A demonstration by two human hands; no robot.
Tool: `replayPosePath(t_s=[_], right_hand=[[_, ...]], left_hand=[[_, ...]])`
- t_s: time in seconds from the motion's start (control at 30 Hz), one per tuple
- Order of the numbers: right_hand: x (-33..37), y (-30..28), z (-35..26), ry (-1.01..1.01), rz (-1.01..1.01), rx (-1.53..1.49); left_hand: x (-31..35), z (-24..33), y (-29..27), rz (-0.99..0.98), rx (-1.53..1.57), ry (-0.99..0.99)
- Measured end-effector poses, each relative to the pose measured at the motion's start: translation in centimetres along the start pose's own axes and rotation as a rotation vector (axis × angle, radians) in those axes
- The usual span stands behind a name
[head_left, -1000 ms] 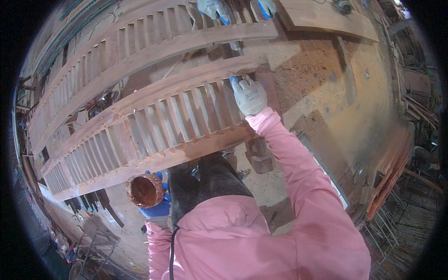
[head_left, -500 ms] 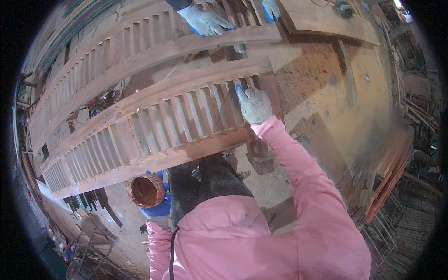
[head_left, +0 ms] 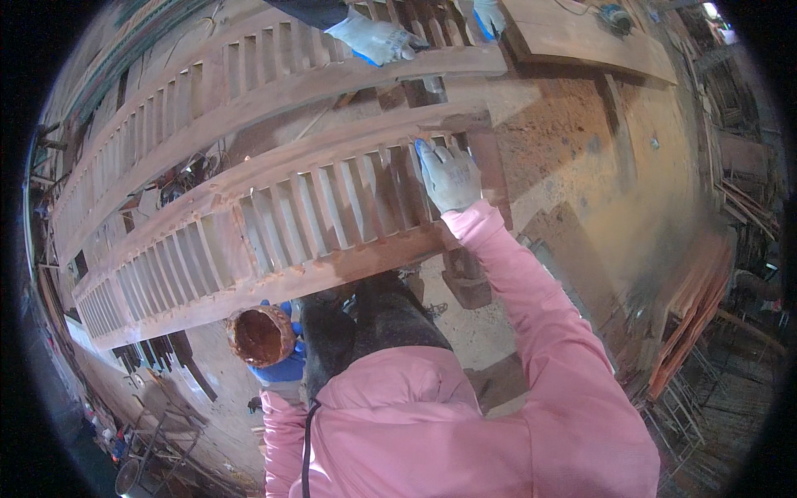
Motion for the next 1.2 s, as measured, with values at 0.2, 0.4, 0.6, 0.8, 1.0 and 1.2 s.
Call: replayPosePath(t_s=[0.2, 0.4, 0.6, 0.8, 1.0, 1.2], right_hand=[[-0.1, 1.0, -1.6, -0.153, -0.004, 0.148], [0.3, 0.4, -1.2, -0.125, -0.231, 0.059], [0.0, 0.7, -0.8, -0.153, 0.051, 0.134], [0.2, -0.7, -0.3, -0.061, 0.077, 0.026], [1.3, -0.1, -1.2, -0.148, -0.205, 0.024], [-0.7, -0.3, -0.7, -0.069, 0.208, -0.001]], left_hand=[[0.8, 0.5, 3.8, -0.051, 0.405, -0.098], [1.4, 0.6, 1.1, -0.024, 0.381, -0.051], [1.1, 0.3, 1.0, -0.255, 0.322, -0.003], [1.1, 0.5, -0.1, -0.089, 0.224, 0.076], [1.5, 0.8, 0.3, -0.021, 0.353, 0.018], [0.6, 0.5, -2.8, 0.124, -1.007, 0.246]])
Point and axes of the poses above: each hand's wrist, its own x-axis away from the middle knuckle, its own y-axis out of the palm, z = x × y, the point moved 1 cm from there along -x, towards the middle knuckle, and after that the axes turned 11 degrees about x, right-handed, at the moved point
